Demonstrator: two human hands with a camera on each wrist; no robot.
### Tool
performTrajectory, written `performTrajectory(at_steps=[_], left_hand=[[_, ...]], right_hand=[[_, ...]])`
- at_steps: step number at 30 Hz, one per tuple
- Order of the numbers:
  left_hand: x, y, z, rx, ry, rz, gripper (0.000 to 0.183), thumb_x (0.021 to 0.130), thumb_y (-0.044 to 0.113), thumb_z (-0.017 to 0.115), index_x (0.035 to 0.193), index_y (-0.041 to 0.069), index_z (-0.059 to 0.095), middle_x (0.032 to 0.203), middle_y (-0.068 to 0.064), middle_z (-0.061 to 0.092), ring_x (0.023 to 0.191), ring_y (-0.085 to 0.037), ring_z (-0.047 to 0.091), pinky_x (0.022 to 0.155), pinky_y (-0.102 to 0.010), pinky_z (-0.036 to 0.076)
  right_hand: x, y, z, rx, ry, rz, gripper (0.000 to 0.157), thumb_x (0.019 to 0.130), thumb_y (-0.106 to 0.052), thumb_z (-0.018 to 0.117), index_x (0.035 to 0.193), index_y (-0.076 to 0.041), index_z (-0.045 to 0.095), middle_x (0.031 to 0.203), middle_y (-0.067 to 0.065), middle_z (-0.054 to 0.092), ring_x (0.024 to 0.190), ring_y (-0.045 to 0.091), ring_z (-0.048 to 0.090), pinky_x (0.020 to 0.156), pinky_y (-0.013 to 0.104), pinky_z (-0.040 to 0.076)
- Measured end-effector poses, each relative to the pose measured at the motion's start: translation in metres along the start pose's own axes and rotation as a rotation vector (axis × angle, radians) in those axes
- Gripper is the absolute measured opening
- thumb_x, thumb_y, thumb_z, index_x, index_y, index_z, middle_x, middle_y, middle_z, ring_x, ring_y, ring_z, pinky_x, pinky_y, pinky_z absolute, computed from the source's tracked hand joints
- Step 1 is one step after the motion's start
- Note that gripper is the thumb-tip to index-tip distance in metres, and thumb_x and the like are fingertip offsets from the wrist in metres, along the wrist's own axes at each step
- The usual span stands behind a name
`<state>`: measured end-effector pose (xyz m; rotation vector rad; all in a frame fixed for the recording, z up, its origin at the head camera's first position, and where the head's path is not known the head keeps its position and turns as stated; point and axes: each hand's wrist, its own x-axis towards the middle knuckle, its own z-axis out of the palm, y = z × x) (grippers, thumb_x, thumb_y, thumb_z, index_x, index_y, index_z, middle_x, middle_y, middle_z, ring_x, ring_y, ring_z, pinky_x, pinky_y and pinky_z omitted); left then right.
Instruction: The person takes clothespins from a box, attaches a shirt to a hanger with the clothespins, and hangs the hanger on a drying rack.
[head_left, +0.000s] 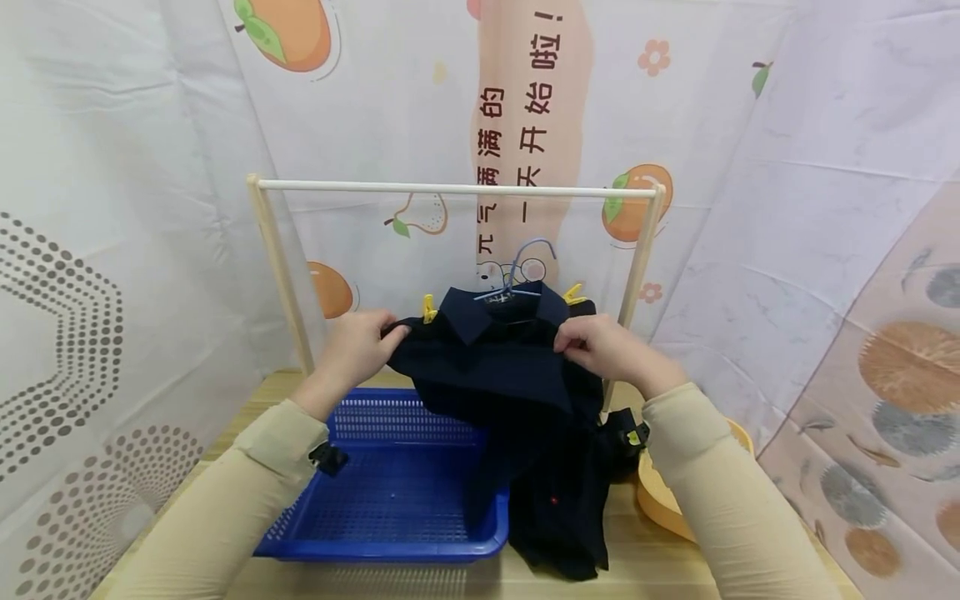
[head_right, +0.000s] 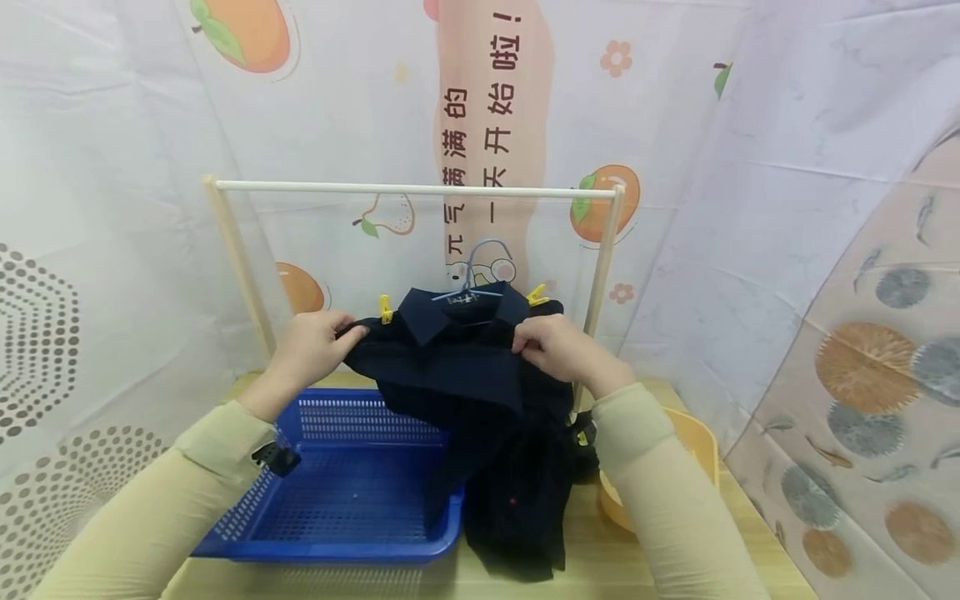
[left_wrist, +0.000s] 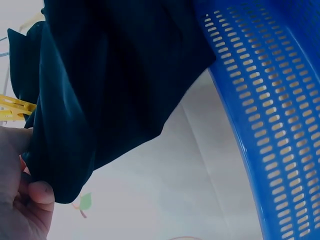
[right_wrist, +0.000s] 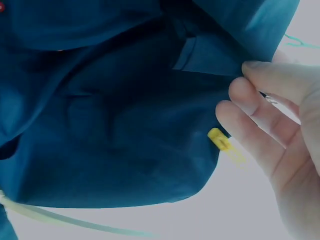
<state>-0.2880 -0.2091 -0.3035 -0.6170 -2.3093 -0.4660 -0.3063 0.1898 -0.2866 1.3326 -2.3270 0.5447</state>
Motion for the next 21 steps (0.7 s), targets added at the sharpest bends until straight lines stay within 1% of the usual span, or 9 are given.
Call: performTrajectory(at_steps=[4, 7, 9, 11, 14, 17, 21], left_hand=[[-0.001, 0.003, 0.005, 0.012, -0.009, -0.028, 0.037, 0.097, 0.021, 0.071, 0.067, 0.016, 0.051, 0.055, 0.004, 0.039, 0.047, -0.015, 0.037, 0.049, -0.033, 0.032], [-0.002, 0.002, 0.009, 0.000, 0.001, -0.041, 0.037, 0.097, 0.020, 0.072, 0.067, 0.014, 0.050, 0.055, 0.003, 0.037, 0.047, -0.015, 0.037, 0.049, -0.033, 0.031], [-0.003, 0.001, 0.012, 0.007, 0.011, -0.048, 0.038, 0.096, 0.019, 0.072, 0.066, 0.014, 0.049, 0.055, 0.003, 0.036, 0.047, -0.015, 0.037, 0.049, -0.033, 0.031], [-0.003, -0.001, 0.016, 0.013, 0.014, -0.056, 0.038, 0.096, 0.019, 0.072, 0.066, 0.014, 0.048, 0.055, 0.004, 0.036, 0.047, -0.016, 0.037, 0.049, -0.033, 0.030], [-0.004, -0.002, 0.020, 0.025, -0.001, -0.074, 0.039, 0.096, 0.020, 0.072, 0.066, 0.014, 0.048, 0.054, 0.003, 0.036, 0.047, -0.016, 0.038, 0.050, -0.033, 0.031], [-0.003, -0.002, 0.022, 0.020, -0.023, -0.091, 0.037, 0.097, 0.021, 0.070, 0.066, 0.014, 0.051, 0.053, 0.003, 0.039, 0.047, -0.016, 0.040, 0.050, -0.033, 0.032], [-0.002, -0.001, 0.022, 0.014, -0.025, -0.099, 0.036, 0.098, 0.020, 0.070, 0.066, 0.014, 0.052, 0.053, 0.003, 0.039, 0.047, -0.016, 0.040, 0.050, -0.033, 0.033]], right_hand=[[-0.011, 0.004, 0.016, -0.012, -0.008, -0.028, 0.027, 0.080, 0.016, 0.071, 0.086, -0.010, 0.072, 0.091, -0.001, 0.070, 0.083, 0.018, 0.067, 0.073, 0.038, 0.056], [-0.019, 0.004, 0.032, -0.020, -0.001, -0.051, 0.026, 0.080, 0.016, 0.071, 0.086, -0.009, 0.072, 0.091, 0.000, 0.069, 0.082, 0.016, 0.066, 0.072, 0.037, 0.056], [-0.024, 0.004, 0.043, -0.027, -0.008, -0.045, 0.025, 0.081, 0.015, 0.071, 0.087, -0.009, 0.072, 0.091, 0.000, 0.068, 0.082, 0.015, 0.065, 0.071, 0.036, 0.056], [-0.028, 0.004, 0.054, -0.034, -0.036, -0.026, 0.023, 0.083, 0.013, 0.071, 0.089, -0.009, 0.072, 0.091, -0.001, 0.067, 0.082, 0.014, 0.064, 0.073, 0.034, 0.056], [-0.033, 0.004, 0.067, -0.039, -0.105, 0.013, 0.019, 0.086, 0.008, 0.072, 0.092, -0.010, 0.072, 0.093, 0.000, 0.066, 0.084, 0.015, 0.064, 0.076, 0.034, 0.056], [-0.036, 0.004, 0.072, -0.038, -0.156, 0.036, 0.016, 0.087, 0.004, 0.074, 0.094, -0.010, 0.072, 0.095, 0.000, 0.066, 0.086, 0.015, 0.064, 0.078, 0.035, 0.055], [-0.036, 0.004, 0.066, -0.037, -0.161, 0.058, 0.015, 0.087, 0.000, 0.077, 0.096, -0.011, 0.073, 0.096, 0.000, 0.066, 0.086, 0.015, 0.063, 0.078, 0.034, 0.055]])
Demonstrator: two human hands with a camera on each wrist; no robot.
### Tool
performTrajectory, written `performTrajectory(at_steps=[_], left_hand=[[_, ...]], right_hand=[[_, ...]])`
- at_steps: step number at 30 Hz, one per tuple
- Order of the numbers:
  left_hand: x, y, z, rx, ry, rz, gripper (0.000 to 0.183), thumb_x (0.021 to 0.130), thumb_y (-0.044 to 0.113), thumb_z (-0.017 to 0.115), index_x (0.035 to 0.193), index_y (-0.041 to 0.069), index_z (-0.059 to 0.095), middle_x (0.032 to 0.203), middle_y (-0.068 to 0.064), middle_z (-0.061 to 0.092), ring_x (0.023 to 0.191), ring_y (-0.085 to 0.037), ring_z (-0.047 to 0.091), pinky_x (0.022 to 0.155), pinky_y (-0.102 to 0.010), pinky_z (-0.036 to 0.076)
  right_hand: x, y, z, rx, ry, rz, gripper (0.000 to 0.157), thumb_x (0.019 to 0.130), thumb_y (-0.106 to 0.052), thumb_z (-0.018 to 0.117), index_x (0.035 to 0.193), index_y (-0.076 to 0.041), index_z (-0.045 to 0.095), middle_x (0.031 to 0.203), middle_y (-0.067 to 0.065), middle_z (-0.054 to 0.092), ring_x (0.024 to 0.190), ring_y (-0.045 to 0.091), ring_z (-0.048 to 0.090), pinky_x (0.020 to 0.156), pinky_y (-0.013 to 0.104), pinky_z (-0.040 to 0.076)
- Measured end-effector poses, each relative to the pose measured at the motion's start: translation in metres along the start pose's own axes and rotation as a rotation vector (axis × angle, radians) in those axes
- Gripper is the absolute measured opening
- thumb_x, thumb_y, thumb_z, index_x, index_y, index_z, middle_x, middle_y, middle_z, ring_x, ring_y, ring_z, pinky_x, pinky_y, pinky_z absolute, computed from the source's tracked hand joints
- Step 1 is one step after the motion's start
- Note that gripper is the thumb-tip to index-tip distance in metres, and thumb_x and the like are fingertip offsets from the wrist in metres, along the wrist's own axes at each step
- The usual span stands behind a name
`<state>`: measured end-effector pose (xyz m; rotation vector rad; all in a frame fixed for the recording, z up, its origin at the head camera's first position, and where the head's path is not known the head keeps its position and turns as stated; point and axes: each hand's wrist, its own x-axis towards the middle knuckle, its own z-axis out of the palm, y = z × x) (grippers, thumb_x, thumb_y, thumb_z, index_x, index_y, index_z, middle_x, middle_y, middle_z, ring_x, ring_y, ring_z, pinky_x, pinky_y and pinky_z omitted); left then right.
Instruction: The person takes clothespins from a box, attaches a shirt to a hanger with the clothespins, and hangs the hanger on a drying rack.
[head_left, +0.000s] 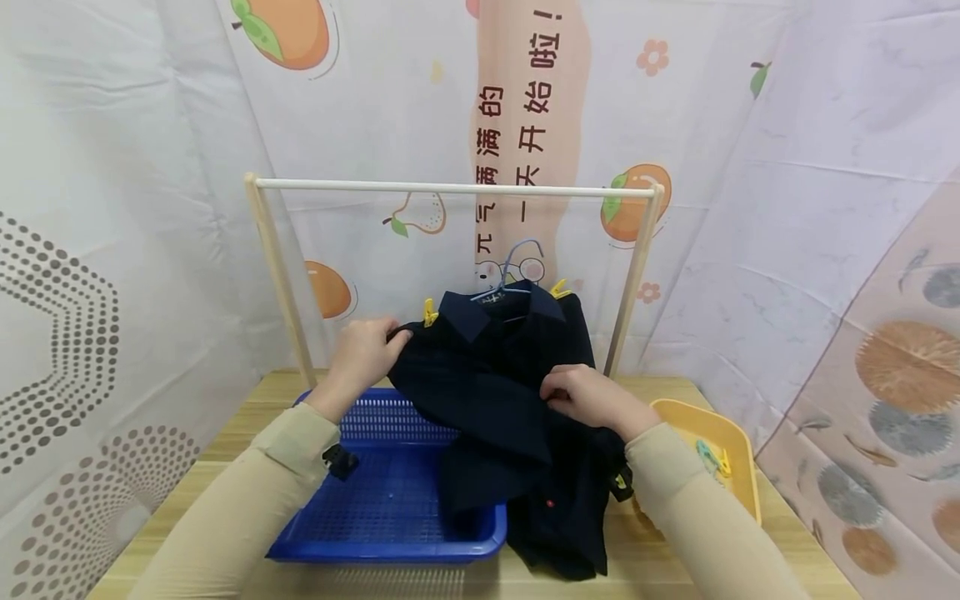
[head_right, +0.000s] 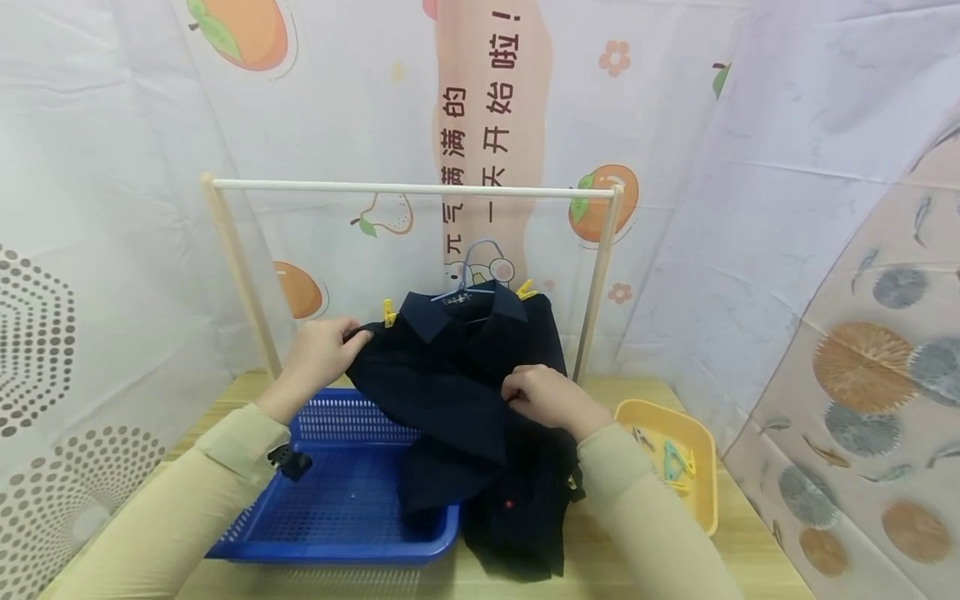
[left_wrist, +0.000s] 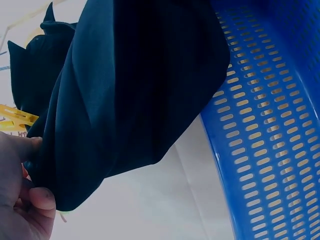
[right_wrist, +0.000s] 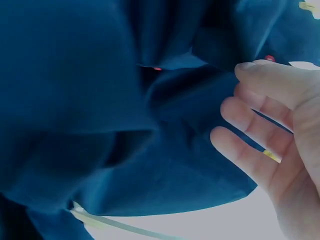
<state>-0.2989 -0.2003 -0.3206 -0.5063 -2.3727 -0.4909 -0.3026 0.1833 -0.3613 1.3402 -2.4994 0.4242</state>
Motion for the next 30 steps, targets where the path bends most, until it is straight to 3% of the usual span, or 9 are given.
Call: performTrajectory(at_steps=[7, 15, 24, 30], left_hand=[[0.001, 0.000, -0.001, 0.008, 0.012, 0.004, 0.042, 0.098, 0.021, 0.069, 0.063, 0.015, 0.047, 0.052, 0.004, 0.035, 0.046, -0.016, 0.037, 0.050, -0.033, 0.031], [0.000, 0.001, -0.001, 0.002, 0.002, 0.008, 0.043, 0.098, 0.020, 0.069, 0.064, 0.015, 0.044, 0.052, 0.004, 0.033, 0.046, -0.016, 0.035, 0.050, -0.033, 0.029], [0.001, 0.003, -0.004, 0.004, -0.016, -0.005, 0.041, 0.099, 0.020, 0.069, 0.065, 0.014, 0.047, 0.053, 0.002, 0.036, 0.047, -0.017, 0.038, 0.051, -0.033, 0.031], [0.001, 0.004, -0.004, 0.003, -0.018, -0.010, 0.038, 0.098, 0.020, 0.069, 0.066, 0.013, 0.050, 0.054, 0.002, 0.040, 0.049, -0.018, 0.042, 0.051, -0.034, 0.033]], right_hand=[[-0.002, -0.008, -0.024, 0.003, 0.011, 0.010, 0.019, 0.088, -0.003, 0.078, 0.106, -0.008, 0.074, 0.106, 0.001, 0.068, 0.095, 0.019, 0.066, 0.084, 0.038, 0.055], [-0.005, -0.030, -0.045, -0.015, 0.077, -0.085, 0.029, 0.086, -0.006, 0.081, 0.113, -0.010, 0.072, 0.121, 0.004, 0.066, 0.109, 0.020, 0.064, 0.092, 0.041, 0.053], [-0.005, -0.068, -0.033, -0.074, -0.150, -0.152, 0.043, 0.088, -0.019, 0.082, 0.129, -0.017, 0.068, 0.140, 0.004, 0.058, 0.125, 0.021, 0.057, 0.099, 0.039, 0.050], [-0.001, -0.083, -0.017, -0.063, -0.200, -0.221, 0.044, 0.088, -0.024, 0.083, 0.129, -0.018, 0.068, 0.138, 0.002, 0.060, 0.124, 0.017, 0.057, 0.101, 0.035, 0.049]])
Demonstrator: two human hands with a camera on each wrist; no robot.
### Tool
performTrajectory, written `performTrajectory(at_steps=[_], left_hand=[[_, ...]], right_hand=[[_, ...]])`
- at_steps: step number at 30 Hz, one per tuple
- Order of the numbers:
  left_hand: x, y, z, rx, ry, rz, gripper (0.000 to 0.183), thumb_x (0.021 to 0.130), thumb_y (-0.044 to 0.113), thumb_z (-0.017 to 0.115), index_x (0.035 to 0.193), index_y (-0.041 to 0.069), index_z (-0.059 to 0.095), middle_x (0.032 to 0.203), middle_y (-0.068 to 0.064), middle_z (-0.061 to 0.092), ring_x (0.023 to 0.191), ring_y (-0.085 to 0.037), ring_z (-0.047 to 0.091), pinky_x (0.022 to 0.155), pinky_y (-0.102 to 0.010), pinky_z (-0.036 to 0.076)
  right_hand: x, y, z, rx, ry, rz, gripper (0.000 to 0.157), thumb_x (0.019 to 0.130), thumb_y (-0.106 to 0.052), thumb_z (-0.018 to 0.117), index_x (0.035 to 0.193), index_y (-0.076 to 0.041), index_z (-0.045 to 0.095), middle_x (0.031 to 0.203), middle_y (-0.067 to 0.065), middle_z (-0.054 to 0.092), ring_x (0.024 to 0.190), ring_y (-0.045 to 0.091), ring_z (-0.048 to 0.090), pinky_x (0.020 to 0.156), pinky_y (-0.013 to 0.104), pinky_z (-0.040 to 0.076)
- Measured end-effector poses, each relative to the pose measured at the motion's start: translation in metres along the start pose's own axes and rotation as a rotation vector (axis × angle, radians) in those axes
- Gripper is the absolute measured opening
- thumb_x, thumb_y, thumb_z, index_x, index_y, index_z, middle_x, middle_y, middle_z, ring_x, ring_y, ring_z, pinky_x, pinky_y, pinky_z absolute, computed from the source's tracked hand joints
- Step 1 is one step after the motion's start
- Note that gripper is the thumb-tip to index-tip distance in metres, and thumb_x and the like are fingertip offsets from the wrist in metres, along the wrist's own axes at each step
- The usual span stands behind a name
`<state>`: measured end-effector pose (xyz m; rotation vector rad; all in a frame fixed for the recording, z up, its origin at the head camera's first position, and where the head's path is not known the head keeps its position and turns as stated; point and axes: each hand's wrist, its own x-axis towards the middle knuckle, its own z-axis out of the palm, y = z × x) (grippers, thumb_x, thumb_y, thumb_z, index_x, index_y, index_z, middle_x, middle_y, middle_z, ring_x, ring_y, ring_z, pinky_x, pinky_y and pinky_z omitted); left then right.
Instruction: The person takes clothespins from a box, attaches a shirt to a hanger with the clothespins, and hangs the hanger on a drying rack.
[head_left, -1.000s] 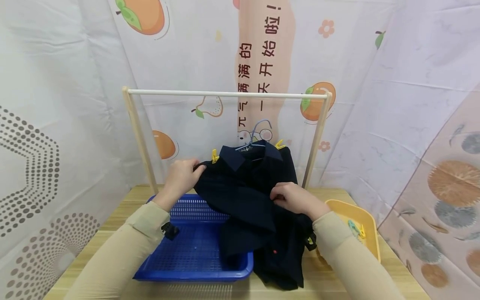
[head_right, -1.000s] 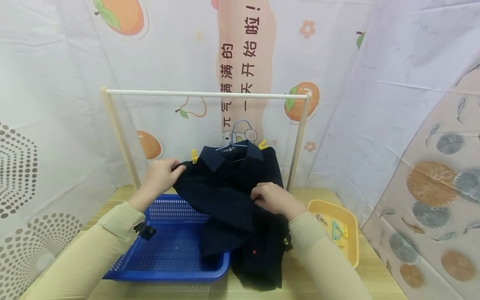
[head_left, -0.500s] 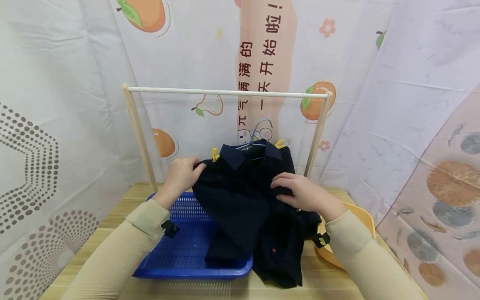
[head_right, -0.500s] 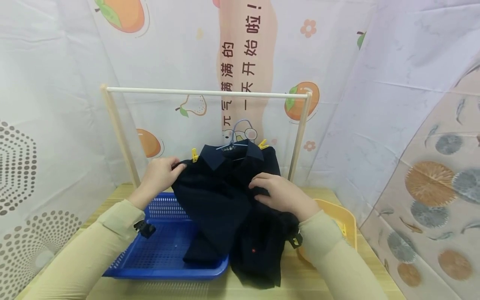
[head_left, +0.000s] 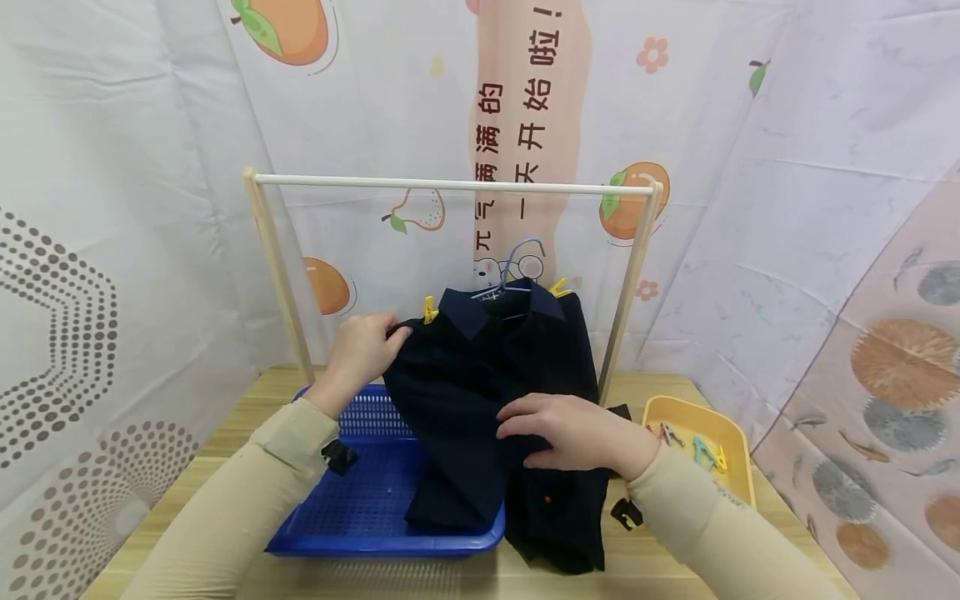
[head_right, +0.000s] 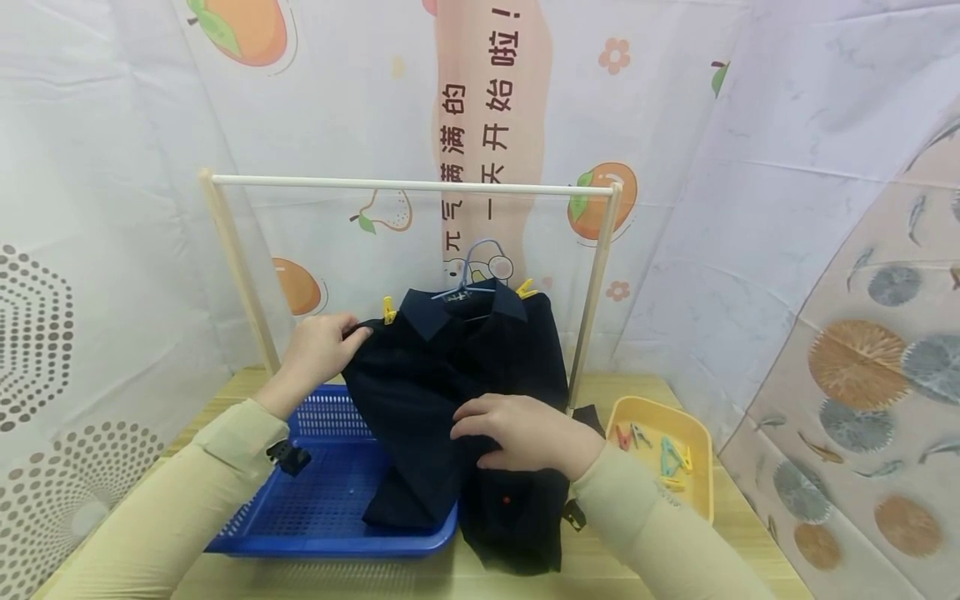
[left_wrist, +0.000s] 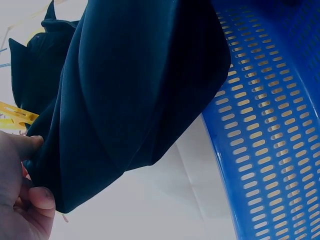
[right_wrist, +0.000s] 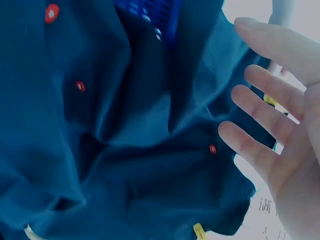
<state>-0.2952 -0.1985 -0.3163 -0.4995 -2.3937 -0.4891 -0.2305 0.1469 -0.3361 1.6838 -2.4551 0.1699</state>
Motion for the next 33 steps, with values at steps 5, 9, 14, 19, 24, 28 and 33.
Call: performTrajectory(at_steps=[5, 9, 14, 19, 24, 28, 33], left_hand=[[0.000, -0.001, 0.001, -0.001, 0.013, 0.004, 0.039, 0.098, 0.020, 0.070, 0.065, 0.014, 0.048, 0.053, 0.002, 0.038, 0.048, -0.018, 0.040, 0.051, -0.034, 0.032], [0.000, -0.003, 0.002, 0.006, 0.016, 0.012, 0.039, 0.098, 0.021, 0.070, 0.066, 0.014, 0.050, 0.053, 0.003, 0.039, 0.047, -0.017, 0.040, 0.050, -0.033, 0.032], [-0.001, -0.004, 0.001, 0.003, 0.010, 0.007, 0.037, 0.098, 0.022, 0.069, 0.066, 0.014, 0.051, 0.054, 0.002, 0.040, 0.049, -0.017, 0.042, 0.051, -0.034, 0.033], [-0.001, -0.002, 0.001, 0.004, 0.009, 0.008, 0.036, 0.098, 0.021, 0.070, 0.067, 0.014, 0.052, 0.054, 0.002, 0.042, 0.049, -0.018, 0.042, 0.051, -0.034, 0.033], [-0.002, -0.002, 0.001, 0.005, 0.012, 0.013, 0.034, 0.097, 0.021, 0.071, 0.069, 0.013, 0.054, 0.054, 0.002, 0.043, 0.049, -0.017, 0.043, 0.051, -0.034, 0.034], [-0.002, -0.001, 0.001, 0.000, 0.010, 0.012, 0.033, 0.097, 0.021, 0.071, 0.069, 0.013, 0.055, 0.055, 0.002, 0.044, 0.049, -0.017, 0.043, 0.051, -0.034, 0.034], [-0.002, -0.001, 0.001, -0.003, 0.008, 0.008, 0.034, 0.097, 0.021, 0.071, 0.069, 0.013, 0.054, 0.055, 0.002, 0.043, 0.049, -0.018, 0.043, 0.051, -0.034, 0.033]], right_hand=[[0.011, -0.010, 0.010, 0.025, -0.021, -0.047, 0.037, 0.092, -0.028, 0.079, 0.126, -0.017, 0.070, 0.131, -0.002, 0.063, 0.117, 0.011, 0.058, 0.099, 0.026, 0.047], [0.022, -0.020, 0.017, 0.026, -0.019, -0.114, 0.033, 0.094, -0.030, 0.077, 0.124, -0.018, 0.071, 0.129, -0.004, 0.064, 0.116, 0.009, 0.058, 0.099, 0.021, 0.045], [0.036, -0.033, 0.026, -0.002, -0.034, -0.182, 0.033, 0.097, -0.039, 0.072, 0.122, -0.019, 0.072, 0.126, -0.004, 0.065, 0.113, 0.009, 0.058, 0.098, 0.019, 0.045], [0.045, -0.040, 0.039, -0.080, -0.083, -0.158, 0.038, 0.097, -0.047, 0.069, 0.123, -0.021, 0.072, 0.125, -0.003, 0.065, 0.109, 0.009, 0.060, 0.094, 0.020, 0.047], [0.048, -0.044, 0.048, -0.164, -0.130, -0.095, 0.049, 0.092, -0.061, 0.067, 0.125, -0.026, 0.072, 0.126, -0.005, 0.065, 0.110, 0.009, 0.060, 0.087, 0.022, 0.051], [0.053, -0.047, 0.046, -0.182, -0.162, -0.043, 0.054, 0.086, -0.066, 0.071, 0.125, -0.029, 0.072, 0.127, -0.008, 0.064, 0.105, 0.008, 0.059, 0.080, 0.023, 0.051], [0.059, -0.051, 0.046, -0.207, -0.208, 0.016, 0.055, 0.080, -0.060, 0.080, 0.126, -0.030, 0.071, 0.127, -0.009, 0.063, 0.103, 0.009, 0.058, 0.078, 0.023, 0.052]])
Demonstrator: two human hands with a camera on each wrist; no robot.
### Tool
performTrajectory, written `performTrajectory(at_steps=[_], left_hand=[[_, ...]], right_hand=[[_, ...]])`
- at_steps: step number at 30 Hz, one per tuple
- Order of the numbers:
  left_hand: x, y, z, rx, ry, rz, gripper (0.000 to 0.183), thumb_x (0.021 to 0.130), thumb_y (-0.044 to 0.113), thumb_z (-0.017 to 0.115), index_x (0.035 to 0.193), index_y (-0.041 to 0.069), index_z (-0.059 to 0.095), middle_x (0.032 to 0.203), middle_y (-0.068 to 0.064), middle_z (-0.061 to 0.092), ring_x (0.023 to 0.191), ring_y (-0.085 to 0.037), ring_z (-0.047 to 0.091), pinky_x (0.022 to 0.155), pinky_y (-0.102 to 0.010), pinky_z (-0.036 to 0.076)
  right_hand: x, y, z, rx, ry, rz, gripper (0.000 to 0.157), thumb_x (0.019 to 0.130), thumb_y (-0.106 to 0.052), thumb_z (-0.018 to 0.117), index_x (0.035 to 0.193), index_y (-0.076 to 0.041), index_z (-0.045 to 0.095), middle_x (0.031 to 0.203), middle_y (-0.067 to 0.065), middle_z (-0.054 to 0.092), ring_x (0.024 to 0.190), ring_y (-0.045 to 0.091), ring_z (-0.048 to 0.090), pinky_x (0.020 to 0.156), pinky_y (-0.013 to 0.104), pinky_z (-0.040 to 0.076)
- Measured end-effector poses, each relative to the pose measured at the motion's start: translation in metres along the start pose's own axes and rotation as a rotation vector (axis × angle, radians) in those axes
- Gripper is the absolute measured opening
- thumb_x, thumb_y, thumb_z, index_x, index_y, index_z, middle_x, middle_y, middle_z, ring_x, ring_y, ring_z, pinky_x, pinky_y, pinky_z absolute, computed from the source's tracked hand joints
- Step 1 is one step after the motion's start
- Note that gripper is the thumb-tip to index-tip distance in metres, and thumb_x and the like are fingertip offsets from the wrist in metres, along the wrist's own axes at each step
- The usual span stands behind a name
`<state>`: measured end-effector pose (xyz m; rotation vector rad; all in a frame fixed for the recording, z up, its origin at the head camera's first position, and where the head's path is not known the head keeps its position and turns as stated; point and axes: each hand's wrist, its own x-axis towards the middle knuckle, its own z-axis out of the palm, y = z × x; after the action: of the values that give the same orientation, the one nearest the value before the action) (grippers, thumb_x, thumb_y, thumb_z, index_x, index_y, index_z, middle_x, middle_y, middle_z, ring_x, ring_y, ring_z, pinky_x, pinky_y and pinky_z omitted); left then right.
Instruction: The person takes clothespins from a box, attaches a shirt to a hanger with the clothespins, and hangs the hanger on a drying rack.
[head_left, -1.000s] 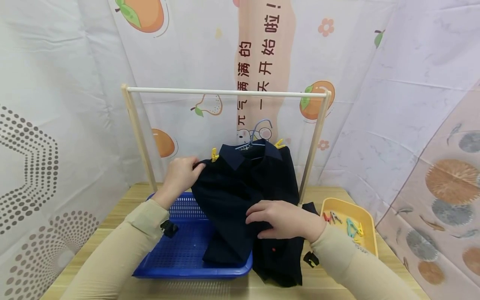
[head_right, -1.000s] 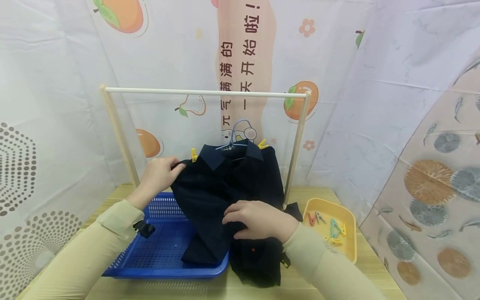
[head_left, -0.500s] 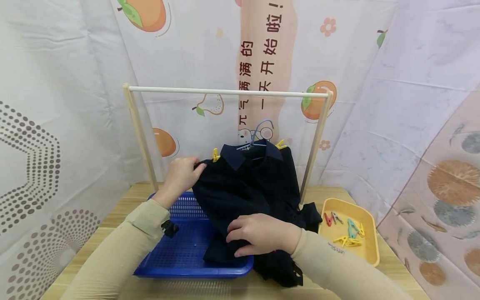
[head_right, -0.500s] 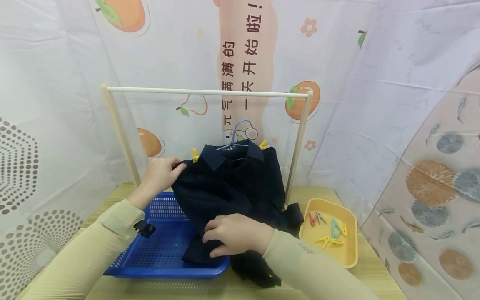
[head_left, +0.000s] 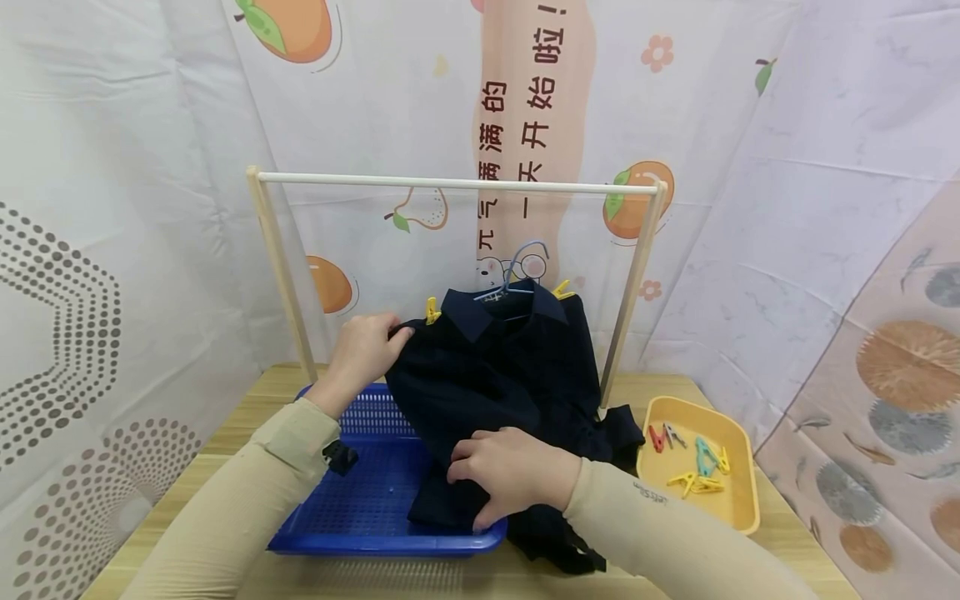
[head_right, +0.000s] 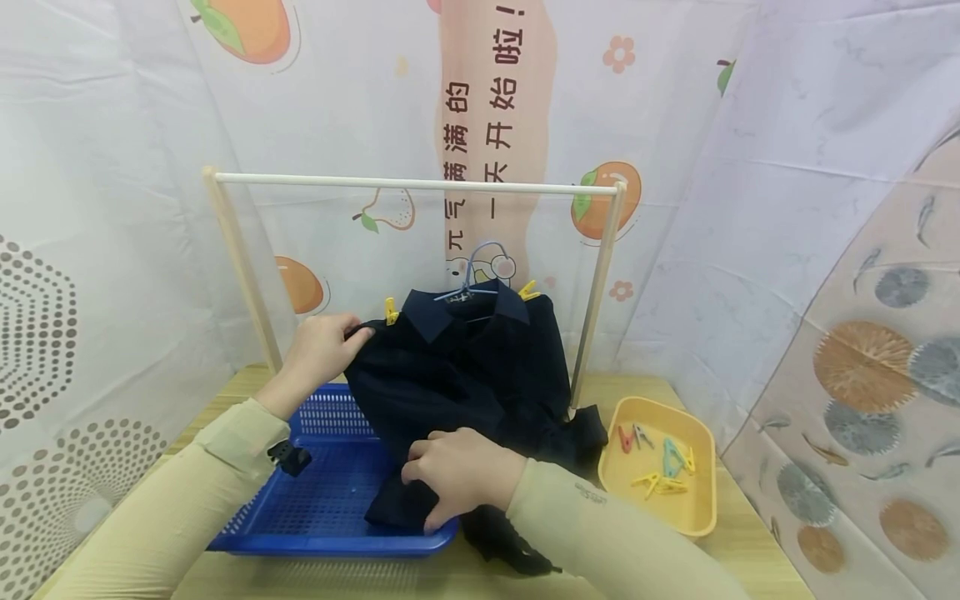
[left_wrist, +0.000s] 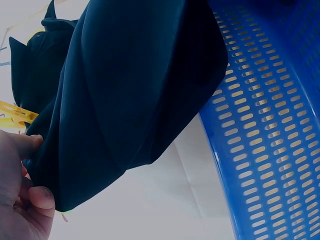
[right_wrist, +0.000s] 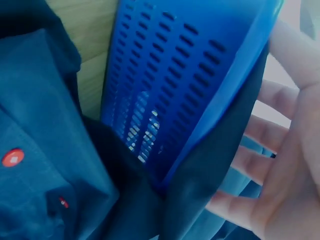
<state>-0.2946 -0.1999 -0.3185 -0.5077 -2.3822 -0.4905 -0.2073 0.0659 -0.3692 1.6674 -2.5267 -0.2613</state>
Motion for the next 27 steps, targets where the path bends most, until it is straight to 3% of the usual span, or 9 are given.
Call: performTrajectory(at_steps=[9, 16, 19, 23, 27], left_hand=[[0.000, -0.002, 0.001, 0.012, -0.013, -0.006, 0.033, 0.098, 0.022, 0.070, 0.070, 0.013, 0.056, 0.054, 0.002, 0.044, 0.049, -0.017, 0.043, 0.051, -0.035, 0.034], [0.000, -0.003, 0.002, 0.011, -0.009, -0.003, 0.031, 0.097, 0.022, 0.071, 0.071, 0.012, 0.057, 0.056, 0.001, 0.046, 0.050, -0.018, 0.045, 0.052, -0.035, 0.035], [-0.001, -0.002, 0.002, 0.006, -0.008, 0.000, 0.030, 0.097, 0.021, 0.071, 0.071, 0.012, 0.057, 0.057, 0.001, 0.046, 0.050, -0.018, 0.045, 0.053, -0.035, 0.035], [-0.001, -0.002, 0.001, 0.003, -0.006, 0.005, 0.031, 0.097, 0.021, 0.071, 0.071, 0.012, 0.057, 0.056, 0.001, 0.046, 0.050, -0.018, 0.044, 0.053, -0.035, 0.035], [-0.001, -0.002, 0.000, 0.000, -0.003, 0.009, 0.032, 0.097, 0.021, 0.070, 0.070, 0.012, 0.056, 0.055, 0.001, 0.044, 0.049, -0.017, 0.042, 0.052, -0.035, 0.034]], right_hand=[[0.010, -0.008, 0.005, -0.118, -0.015, 0.065, 0.050, 0.080, -0.038, 0.088, 0.127, -0.034, 0.070, 0.120, -0.009, 0.065, 0.100, 0.011, 0.061, 0.063, 0.026, 0.052], [0.015, -0.008, 0.008, -0.166, 0.013, 0.069, 0.033, 0.097, -0.013, 0.069, 0.121, -0.035, 0.074, 0.101, -0.005, 0.064, 0.076, 0.010, 0.059, 0.061, 0.024, 0.051], [0.016, -0.006, 0.008, -0.178, 0.025, 0.062, 0.035, 0.099, -0.012, 0.066, 0.124, -0.036, 0.074, 0.098, -0.004, 0.062, 0.070, 0.009, 0.056, 0.065, 0.023, 0.052], [0.015, -0.004, 0.009, -0.181, 0.031, 0.050, 0.038, 0.100, -0.013, 0.066, 0.126, -0.040, 0.073, 0.093, -0.004, 0.058, 0.063, 0.009, 0.047, 0.059, 0.022, 0.047], [0.016, -0.003, 0.009, -0.203, 0.055, 0.059, 0.024, 0.101, -0.020, 0.066, 0.114, -0.034, 0.080, 0.089, -0.004, 0.054, 0.063, 0.010, 0.047, 0.057, 0.023, 0.045]])
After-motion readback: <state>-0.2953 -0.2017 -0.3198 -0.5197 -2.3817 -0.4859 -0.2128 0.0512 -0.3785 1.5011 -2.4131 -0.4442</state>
